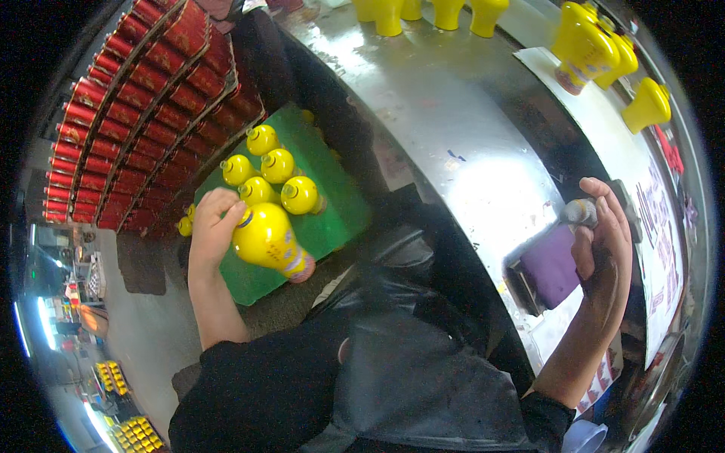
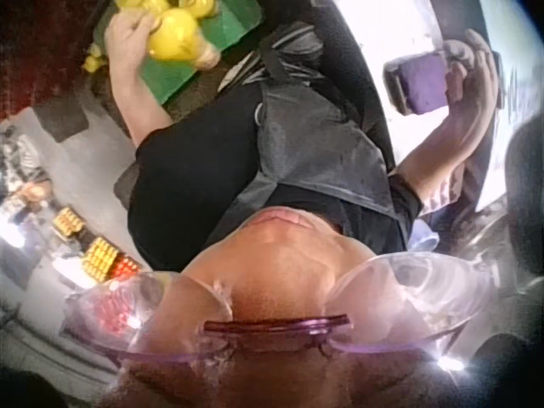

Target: The person applies decorative stickers to yellow ceramic vases one at a time. They peel stickers from a sheet, place them on the vase body and neck, smooth them down, and set the finished vases aside on the table.

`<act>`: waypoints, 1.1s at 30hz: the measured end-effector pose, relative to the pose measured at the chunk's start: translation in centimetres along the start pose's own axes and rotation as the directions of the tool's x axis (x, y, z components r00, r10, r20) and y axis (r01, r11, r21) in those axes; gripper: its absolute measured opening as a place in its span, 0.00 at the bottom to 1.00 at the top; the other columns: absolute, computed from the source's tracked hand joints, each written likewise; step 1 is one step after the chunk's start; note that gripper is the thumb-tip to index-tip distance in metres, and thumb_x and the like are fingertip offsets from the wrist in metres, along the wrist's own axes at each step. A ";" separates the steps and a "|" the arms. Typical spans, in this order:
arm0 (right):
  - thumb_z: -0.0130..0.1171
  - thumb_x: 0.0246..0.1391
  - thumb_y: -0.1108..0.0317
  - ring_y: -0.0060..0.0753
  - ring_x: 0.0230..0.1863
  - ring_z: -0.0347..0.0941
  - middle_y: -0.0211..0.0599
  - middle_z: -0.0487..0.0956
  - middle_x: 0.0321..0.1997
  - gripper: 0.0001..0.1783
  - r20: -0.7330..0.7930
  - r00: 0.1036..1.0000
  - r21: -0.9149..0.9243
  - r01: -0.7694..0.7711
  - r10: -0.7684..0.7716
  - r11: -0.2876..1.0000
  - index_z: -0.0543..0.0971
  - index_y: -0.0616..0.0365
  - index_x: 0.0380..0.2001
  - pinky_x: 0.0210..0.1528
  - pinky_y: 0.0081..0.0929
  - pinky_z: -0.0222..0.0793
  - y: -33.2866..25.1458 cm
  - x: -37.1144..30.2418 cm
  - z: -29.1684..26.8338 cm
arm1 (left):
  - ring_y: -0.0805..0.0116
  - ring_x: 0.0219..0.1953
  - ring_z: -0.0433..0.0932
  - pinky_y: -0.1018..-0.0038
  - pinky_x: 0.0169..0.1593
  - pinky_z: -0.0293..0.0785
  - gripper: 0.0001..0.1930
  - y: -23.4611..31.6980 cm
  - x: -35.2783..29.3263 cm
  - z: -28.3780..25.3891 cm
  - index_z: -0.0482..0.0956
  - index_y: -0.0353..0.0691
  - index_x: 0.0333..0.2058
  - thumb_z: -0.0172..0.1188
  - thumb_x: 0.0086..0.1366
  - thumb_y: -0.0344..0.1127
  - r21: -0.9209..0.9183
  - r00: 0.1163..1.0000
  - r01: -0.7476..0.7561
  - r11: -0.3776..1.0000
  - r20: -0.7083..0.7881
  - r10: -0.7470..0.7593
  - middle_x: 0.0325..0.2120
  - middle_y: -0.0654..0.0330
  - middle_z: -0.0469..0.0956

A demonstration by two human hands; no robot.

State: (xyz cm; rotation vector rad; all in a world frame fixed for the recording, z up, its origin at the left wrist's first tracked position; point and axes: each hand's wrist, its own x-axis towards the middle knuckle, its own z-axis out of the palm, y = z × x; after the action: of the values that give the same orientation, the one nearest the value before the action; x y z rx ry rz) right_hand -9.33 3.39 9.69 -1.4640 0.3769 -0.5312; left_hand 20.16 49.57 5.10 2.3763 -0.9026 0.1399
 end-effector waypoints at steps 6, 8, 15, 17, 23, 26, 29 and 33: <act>0.57 0.68 0.54 0.07 0.10 0.54 0.25 0.75 0.24 0.23 -0.105 0.967 -0.004 -0.232 0.230 0.973 0.75 0.61 0.57 0.09 0.12 0.41 2.3 2.3 1.2 | 0.49 0.39 0.82 0.58 0.45 0.76 0.17 -13.4 -7.0 0.5 0.87 0.39 0.27 0.60 0.62 0.47 0.513 0.859 0.484 0.708 -0.126 -0.496 0.34 0.52 0.84; 0.58 0.68 0.54 0.07 0.10 0.55 0.25 0.76 0.25 0.23 -0.114 0.964 -0.023 -0.243 0.238 0.970 0.76 0.60 0.56 0.10 0.12 0.42 2.7 2.9 1.3 | 0.47 0.39 0.83 0.56 0.44 0.77 0.19 -17.1 -8.7 1.0 0.89 0.40 0.29 0.60 0.62 0.51 0.558 0.781 0.589 0.585 -0.204 -0.591 0.34 0.51 0.85; 0.59 0.68 0.55 0.10 0.14 0.54 0.24 0.75 0.27 0.21 -0.206 0.910 -0.059 -0.379 0.360 0.923 0.78 0.57 0.56 0.15 0.14 0.43 2.1 3.7 1.7 | 0.45 0.36 0.85 0.52 0.42 0.78 0.19 -26.0 -8.1 1.6 0.89 0.38 0.30 0.61 0.61 0.50 0.485 0.685 0.720 0.496 -0.385 -0.619 0.33 0.48 0.85; 0.59 0.67 0.55 0.11 0.15 0.53 0.24 0.74 0.27 0.20 -0.265 0.909 -0.105 -0.358 0.321 0.928 0.79 0.57 0.55 0.16 0.14 0.42 2.0 3.6 1.8 | 0.45 0.36 0.85 0.52 0.42 0.78 0.19 -28.0 -6.8 1.9 0.89 0.38 0.30 0.60 0.61 0.49 0.527 0.706 0.693 0.491 -0.363 -0.607 0.34 0.48 0.85; 0.59 0.66 0.57 0.11 0.14 0.55 0.23 0.75 0.29 0.19 -0.311 0.861 -0.104 -0.451 0.402 0.886 0.79 0.55 0.54 0.15 0.15 0.44 2.1 2.8 1.3 | 0.46 0.34 0.84 0.52 0.37 0.78 0.18 -33.2 -3.8 3.4 0.88 0.39 0.28 0.56 0.62 0.47 0.595 0.816 0.575 0.562 -0.459 -0.350 0.32 0.50 0.86; 0.57 0.67 0.57 0.12 0.13 0.57 0.24 0.77 0.28 0.15 -0.395 0.823 -0.124 -0.488 0.409 0.864 0.79 0.53 0.50 0.14 0.15 0.49 2.3 2.2 0.5 | 0.46 0.39 0.83 0.51 0.43 0.78 0.21 -35.9 -1.9 4.1 0.89 0.42 0.34 0.56 0.66 0.54 0.621 0.703 0.679 0.392 -0.396 -0.590 0.36 0.50 0.85; 0.56 0.67 0.59 0.13 0.12 0.58 0.27 0.80 0.33 0.13 -0.328 0.844 -0.045 -0.463 0.425 0.885 0.78 0.54 0.49 0.13 0.15 0.51 3.1 1.8 0.0 | 0.43 0.39 0.85 0.49 0.40 0.80 0.22 -37.4 -1.3 4.8 0.89 0.41 0.36 0.57 0.64 0.53 0.646 0.679 0.654 0.393 -0.273 -0.682 0.37 0.46 0.86; 0.58 0.66 0.61 0.12 0.11 0.61 0.35 0.83 0.35 0.13 -0.345 0.831 0.051 -0.448 0.437 0.893 0.78 0.55 0.48 0.11 0.12 0.50 3.8 1.4 -0.1 | 0.43 0.36 0.85 0.51 0.39 0.79 0.17 -37.5 -1.1 4.9 0.89 0.43 0.34 0.62 0.59 0.50 0.530 0.686 0.693 0.489 -0.277 -0.673 0.33 0.47 0.86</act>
State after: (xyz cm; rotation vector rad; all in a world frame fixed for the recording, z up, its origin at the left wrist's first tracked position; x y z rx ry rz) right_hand -7.79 2.68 6.05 -1.2522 0.9873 -0.4040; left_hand 42.63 69.93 -17.56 3.1294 0.2585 0.1573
